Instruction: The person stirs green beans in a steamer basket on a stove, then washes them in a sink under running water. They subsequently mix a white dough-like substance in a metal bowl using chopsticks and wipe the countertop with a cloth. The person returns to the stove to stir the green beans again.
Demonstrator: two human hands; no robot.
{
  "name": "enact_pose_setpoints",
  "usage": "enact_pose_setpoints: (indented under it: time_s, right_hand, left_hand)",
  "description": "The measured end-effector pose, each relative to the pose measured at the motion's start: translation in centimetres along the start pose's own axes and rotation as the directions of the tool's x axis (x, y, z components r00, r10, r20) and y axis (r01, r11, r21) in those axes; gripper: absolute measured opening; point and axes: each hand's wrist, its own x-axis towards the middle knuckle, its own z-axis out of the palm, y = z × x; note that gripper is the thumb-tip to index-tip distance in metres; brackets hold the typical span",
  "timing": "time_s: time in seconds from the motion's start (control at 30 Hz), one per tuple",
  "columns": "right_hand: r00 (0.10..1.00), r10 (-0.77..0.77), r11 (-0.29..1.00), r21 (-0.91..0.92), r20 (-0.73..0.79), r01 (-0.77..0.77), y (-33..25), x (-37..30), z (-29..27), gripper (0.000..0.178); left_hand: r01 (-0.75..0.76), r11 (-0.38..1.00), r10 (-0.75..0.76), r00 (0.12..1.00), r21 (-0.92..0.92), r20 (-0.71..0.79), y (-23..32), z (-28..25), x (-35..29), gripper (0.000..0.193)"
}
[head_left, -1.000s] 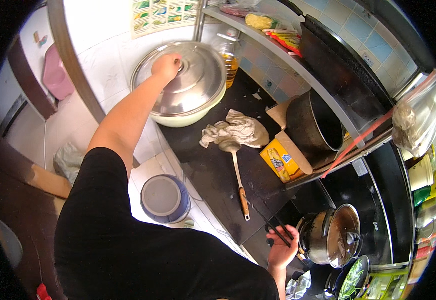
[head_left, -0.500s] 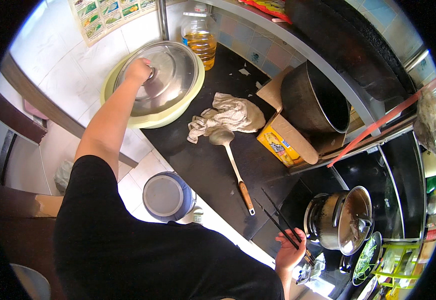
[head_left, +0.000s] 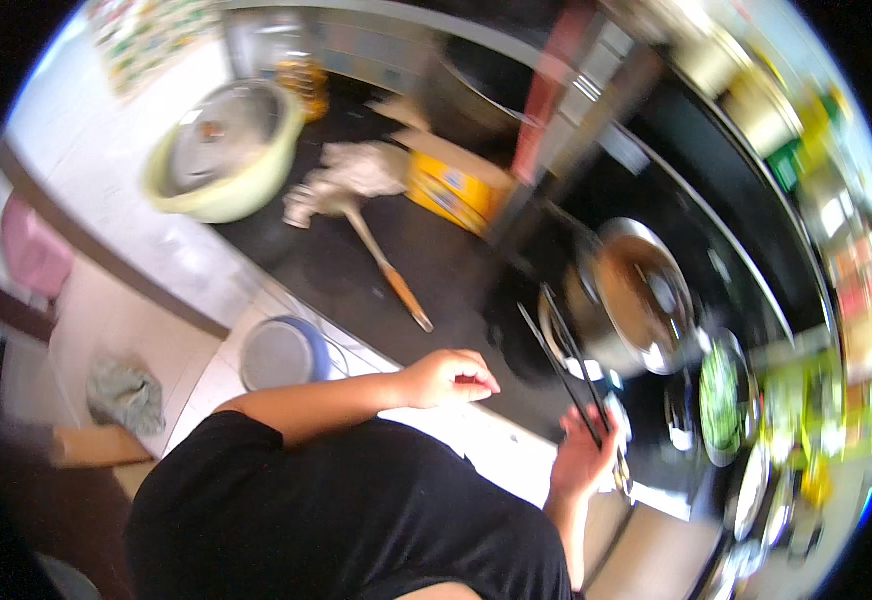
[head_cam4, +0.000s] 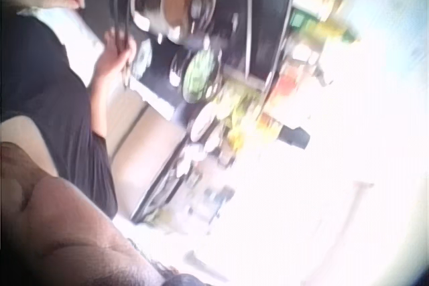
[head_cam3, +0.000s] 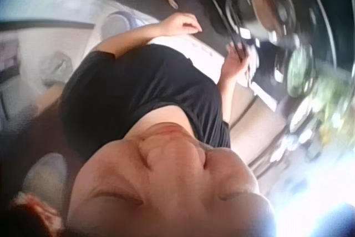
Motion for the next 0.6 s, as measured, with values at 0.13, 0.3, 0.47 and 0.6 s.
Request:
enact_pose_setpoints:
  time_s: [0.13, 0.3, 0.47, 0.6]
  right_hand:
    - [0.997, -0.057, 0.979, 0.198, 0.046, 0.046, -6.2, -3.9, -5.7, 0.024]
    - [0.987, -0.159, 0.946, 0.282, -0.03, 0.161, -12.7, -9.5, -14.2, 0.021]
    - [0.973, -0.212, 0.967, 0.126, -0.092, 0.222, -14.7, -15.2, -21.3, 0.02]
    - [0.951, -0.281, 0.951, -0.173, -0.128, 0.257, -15.5, -18.6, -26.1, 0.035]
  left_hand:
    - [0.247, 0.93, -0.141, 0.923, -0.272, 0.357, 3.5, 11.4, 3.0, 0.034]
    - [0.495, 0.6, -0.071, 0.815, -0.628, 0.575, 6.8, 26.0, 5.6, 0.045]
    - [0.663, 0.384, -0.163, 0.734, -0.642, 0.66, 7.2, 36.8, 4.9, 0.025]
    - [0.765, 0.307, -0.164, 0.628, -0.566, 0.761, 6.4, 42.4, 5.2, 0.012]
